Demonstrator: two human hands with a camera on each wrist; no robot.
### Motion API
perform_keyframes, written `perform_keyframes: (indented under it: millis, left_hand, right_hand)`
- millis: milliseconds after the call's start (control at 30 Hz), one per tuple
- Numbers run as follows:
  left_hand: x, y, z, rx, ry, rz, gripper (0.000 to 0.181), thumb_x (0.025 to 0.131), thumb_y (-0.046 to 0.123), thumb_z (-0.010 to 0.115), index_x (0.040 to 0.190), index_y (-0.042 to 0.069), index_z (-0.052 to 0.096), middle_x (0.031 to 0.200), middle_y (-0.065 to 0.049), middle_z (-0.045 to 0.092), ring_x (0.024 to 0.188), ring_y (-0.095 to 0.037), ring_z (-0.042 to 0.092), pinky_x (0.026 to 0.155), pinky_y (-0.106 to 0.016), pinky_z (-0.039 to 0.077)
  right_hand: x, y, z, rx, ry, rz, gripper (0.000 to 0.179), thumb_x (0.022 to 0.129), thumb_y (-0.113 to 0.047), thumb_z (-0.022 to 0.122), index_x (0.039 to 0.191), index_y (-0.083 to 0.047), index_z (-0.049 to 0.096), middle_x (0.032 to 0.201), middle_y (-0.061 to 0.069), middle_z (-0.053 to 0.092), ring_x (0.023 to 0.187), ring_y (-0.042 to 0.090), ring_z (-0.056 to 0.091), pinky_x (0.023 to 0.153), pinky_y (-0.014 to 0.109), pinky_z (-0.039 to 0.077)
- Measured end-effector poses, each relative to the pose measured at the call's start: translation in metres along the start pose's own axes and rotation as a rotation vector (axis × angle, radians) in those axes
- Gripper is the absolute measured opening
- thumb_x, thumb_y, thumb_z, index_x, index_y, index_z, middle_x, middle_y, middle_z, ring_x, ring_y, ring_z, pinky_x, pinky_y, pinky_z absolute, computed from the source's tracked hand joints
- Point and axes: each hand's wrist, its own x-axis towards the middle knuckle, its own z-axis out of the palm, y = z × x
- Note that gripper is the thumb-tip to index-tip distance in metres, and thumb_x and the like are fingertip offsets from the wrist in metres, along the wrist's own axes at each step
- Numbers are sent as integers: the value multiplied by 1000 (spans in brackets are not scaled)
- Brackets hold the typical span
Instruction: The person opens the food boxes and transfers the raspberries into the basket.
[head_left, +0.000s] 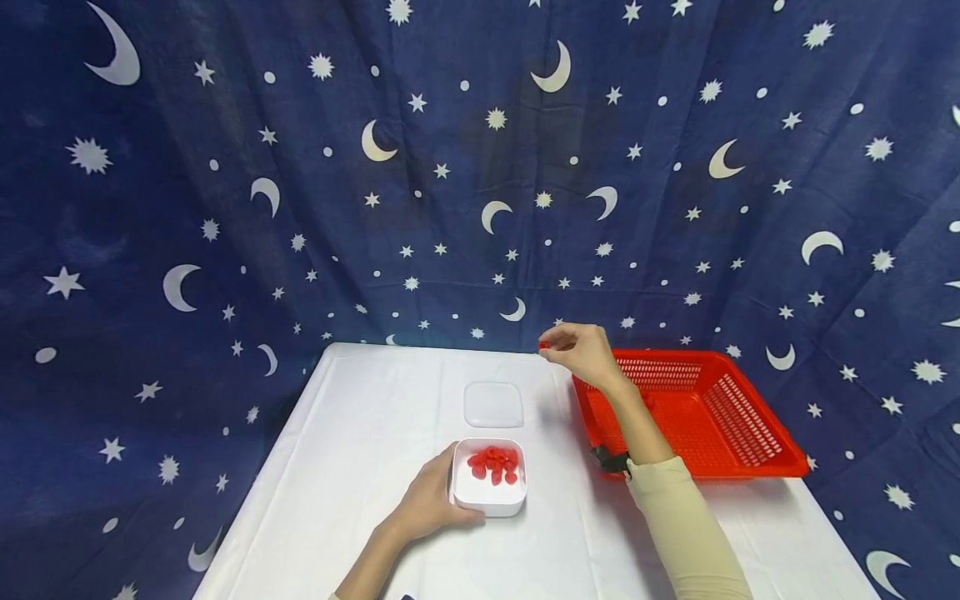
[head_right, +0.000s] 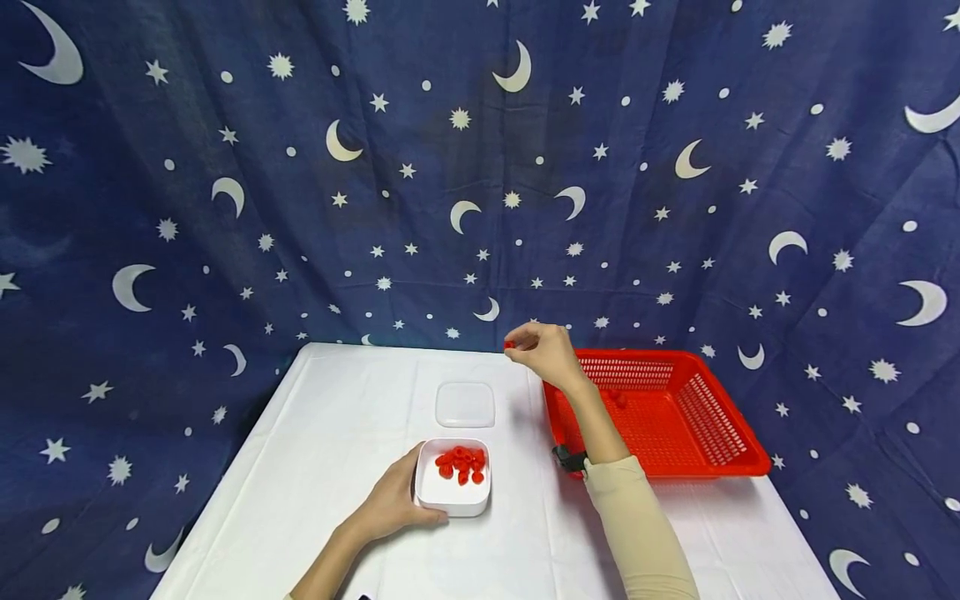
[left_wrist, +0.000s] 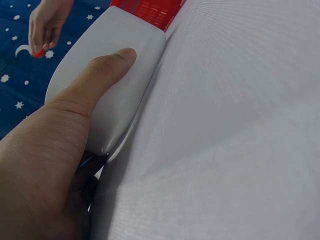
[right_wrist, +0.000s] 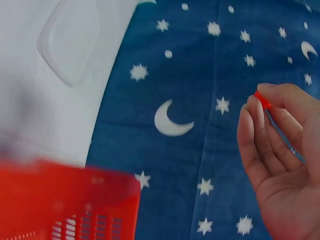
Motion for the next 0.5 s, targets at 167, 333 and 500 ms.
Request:
perform_keyframes:
  millis: [167,333,500]
  left_hand:
    - [0,0,0,-5,-4,9,119,61,65,94,159,35,34,149,15,53,138,-21,52,115,-58,42]
    - [0,1,-1,4,-1,-2,119,60,65,94,159,36,34,150,14,53,139,-21,51,116,-58,40]
    - [1,0,0,-6,-3,3,118,61,64,94,158,35,35,148,16,54,138,-19,52,115,-57,42]
  right_hand:
    - [2,13,-22,-1,78,49,16,86,-15,87,101,-14,81,89,2,78,77,18,73,65,27,60]
    - [4,27,-42,-58,151,89,18,86,-20,88,101,-14,82,90,4,79,79,18,73,64,24,58]
    - [3,42,-56,-124,197,147,19,85,-22,88,101,-14,82,91,6,79,77,17,72,61,26,55]
